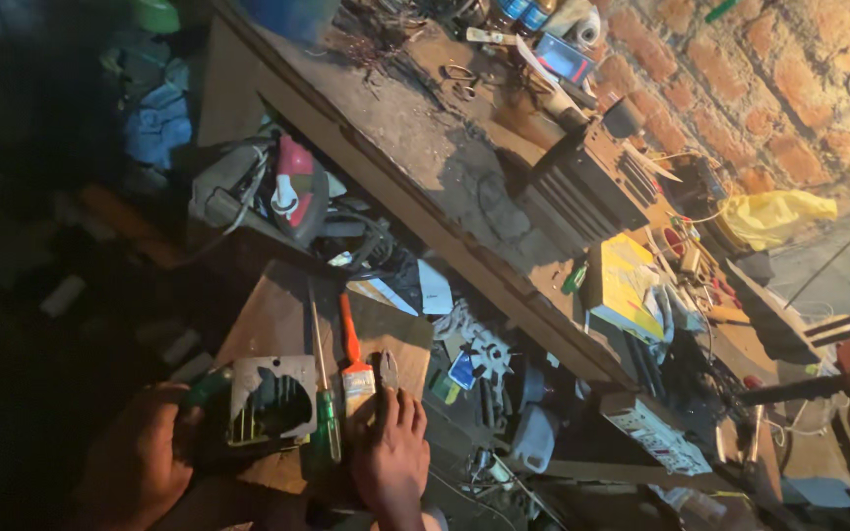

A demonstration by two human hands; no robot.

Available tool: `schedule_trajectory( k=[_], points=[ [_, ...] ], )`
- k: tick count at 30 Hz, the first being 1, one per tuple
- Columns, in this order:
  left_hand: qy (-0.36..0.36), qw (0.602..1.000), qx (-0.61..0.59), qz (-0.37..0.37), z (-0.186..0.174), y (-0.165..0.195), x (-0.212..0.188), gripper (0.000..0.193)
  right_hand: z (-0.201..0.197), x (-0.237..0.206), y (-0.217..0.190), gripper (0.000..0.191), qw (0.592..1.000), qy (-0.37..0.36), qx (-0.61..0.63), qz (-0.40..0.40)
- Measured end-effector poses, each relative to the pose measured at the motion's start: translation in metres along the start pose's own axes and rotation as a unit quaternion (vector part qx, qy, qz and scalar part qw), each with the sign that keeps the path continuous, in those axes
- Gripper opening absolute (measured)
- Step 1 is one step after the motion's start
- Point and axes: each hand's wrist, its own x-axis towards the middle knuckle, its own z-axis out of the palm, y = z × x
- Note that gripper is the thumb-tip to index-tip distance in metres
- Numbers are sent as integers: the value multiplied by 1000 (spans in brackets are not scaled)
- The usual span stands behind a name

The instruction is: The person uses a screwdriver to pry and adjust a cylindrical motor component on a cluttered workbench. They rotate the part, probe internal slots, and reposition the component multiple times while seated.

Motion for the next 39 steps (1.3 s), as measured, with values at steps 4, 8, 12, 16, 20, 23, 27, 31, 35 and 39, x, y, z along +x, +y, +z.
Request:
schedule_trajectory(
  k=[4,8,12,16,20,23,27,31,35,39],
  points=[
    [-37,998,-35,31,-1,4,-3,50,-5,1,1,62,1000,-9,-6,-12],
    [-31,999,-44,5,3,-1,-8,40,-6,1,0,73,1000,-4,2,-23],
    [-40,999,-17,9,9,-8,-13,50,-3,3,2,65,1000,-9,-3,-7],
    [-71,997,-10,-7,14,-15,-17,49,-2,4,6,67,1000,-18,1,-14],
    [-88,993,-68,26,18,-18,-18,60,-1,7,7,75,998,-61,-9,14],
    [-123,990,-54,-35,20,-18,-17,62,0,10,5,70,998,-53,-8,20],
    [-15,999,27,-9,20,-14,-14,47,0,10,7,75,998,-63,-16,24],
    [-70,996,-55,-21,18,-7,-9,50,2,6,9,73,1000,-27,-2,-10],
    [-55,996,-72,-24,14,1,-5,45,2,1,6,65,1000,-2,3,-15],
    [-49,998,-33,-12,8,9,-2,48,-2,-1,1,61,1000,6,1,-10]
  ],
)
